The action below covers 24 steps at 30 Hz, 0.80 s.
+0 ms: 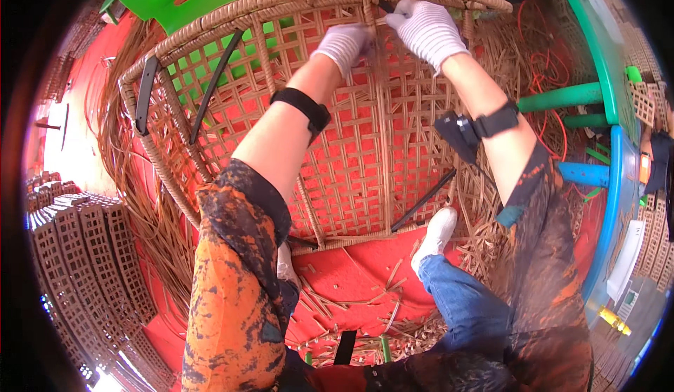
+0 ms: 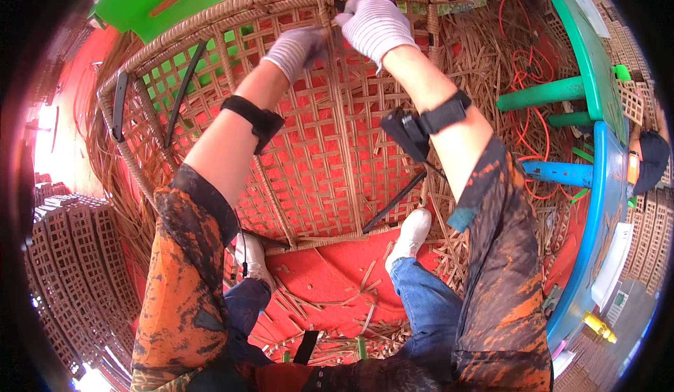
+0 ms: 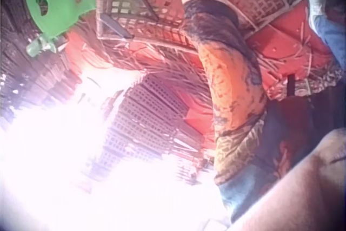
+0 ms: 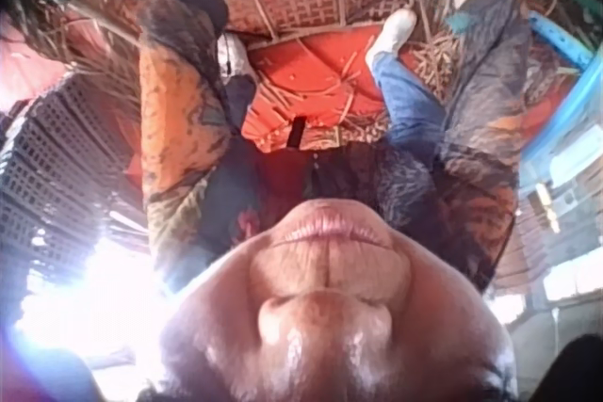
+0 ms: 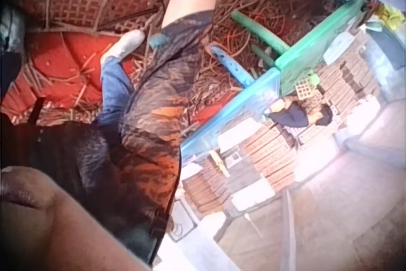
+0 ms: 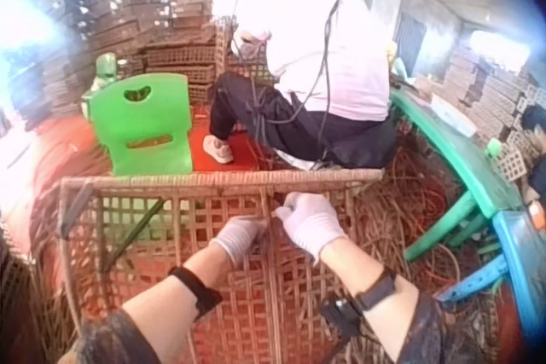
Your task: Weaving rattan strips onto a furniture frame.
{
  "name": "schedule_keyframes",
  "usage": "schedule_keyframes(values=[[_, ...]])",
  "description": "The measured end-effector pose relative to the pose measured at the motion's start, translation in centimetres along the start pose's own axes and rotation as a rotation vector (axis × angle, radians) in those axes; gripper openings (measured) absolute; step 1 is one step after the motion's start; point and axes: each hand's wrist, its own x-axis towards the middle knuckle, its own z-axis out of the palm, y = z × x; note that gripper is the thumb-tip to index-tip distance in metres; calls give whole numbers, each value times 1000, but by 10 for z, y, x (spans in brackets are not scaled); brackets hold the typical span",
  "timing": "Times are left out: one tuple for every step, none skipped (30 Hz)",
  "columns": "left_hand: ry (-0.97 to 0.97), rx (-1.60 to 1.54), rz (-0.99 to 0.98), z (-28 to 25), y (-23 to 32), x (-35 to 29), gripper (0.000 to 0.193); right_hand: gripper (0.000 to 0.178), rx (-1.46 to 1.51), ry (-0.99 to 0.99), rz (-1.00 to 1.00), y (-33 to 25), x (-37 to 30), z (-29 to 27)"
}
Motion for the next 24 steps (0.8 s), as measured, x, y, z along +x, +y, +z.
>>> schedule_keyframes(values=[[54,-633,20,9,-1,-13,33,31,56,1,24,-15,-20,-15],[120,-1256,32,10,-5,-28,33,27,19,86,-54,-28,-38,-20],[130,-1113,44,2,-12,-29,36,22,52,151,-223,-52,-62,-24],[118,-981,74,-1,-7,-21,38,16,-17,123,-377,-59,-83,-18],[306,-527,139,3,-12,-14,41,8,-12,71,-440,-78,-115,-13],[177,325,265,-16,9,-23,43,7,158,61,-608,-88,-148,-16],[264,288,149,-13,5,-25,41,9,176,-82,-692,-105,-179,-20],[351,242,47,-5,5,-22,40,11,315,-164,-804,-112,-207,-17],[351,236,57,5,-1,-11,40,14,391,-215,-857,-114,-230,-16],[327,-171,57,15,-24,3,40,11,388,-417,-930,-119,-233,-25],[292,-588,70,23,-33,12,41,11,552,-486,-979,-109,-224,-23],[282,-593,71,29,-29,12,41,13,716,-558,-1015,-90,-206,-18],[286,-867,0,33,-26,5,41,15,775,-382,-827,-70,-180,-11],[294,-1144,-73,35,-26,0,40,18,819,-212,-639,-49,-149,-4],[298,-1146,-75,34,-28,-2,40,21,833,-273,-212,-35,-120,-10],[270,-1109,-159,33,-25,-2,39,24,694,-151,-56,-12,-89,3],[239,-1071,-240,33,-20,-2,39,25,448,23,-157,12,-62,17],[228,-1074,-229,36,-9,-4,39,27,611,-92,-21,35,-37,35],[225,-1145,-256,38,-10,-13,35,27,777,-188,75,26,-27,35],[223,-1217,-272,38,-7,-19,32,27,782,-188,76,22,-17,41],[224,-1213,-272,39,-10,-16,32,27,870,-293,104,18,-6,45],[149,-1251,-287,38,-13,-12,31,27,954,-398,134,18,0,47],[78,-1285,-309,36,-18,-10,31,27,964,-400,132,15,2,51],[82,-1278,-315,34,-22,-8,31,28,1062,-399,133,13,2,54]])
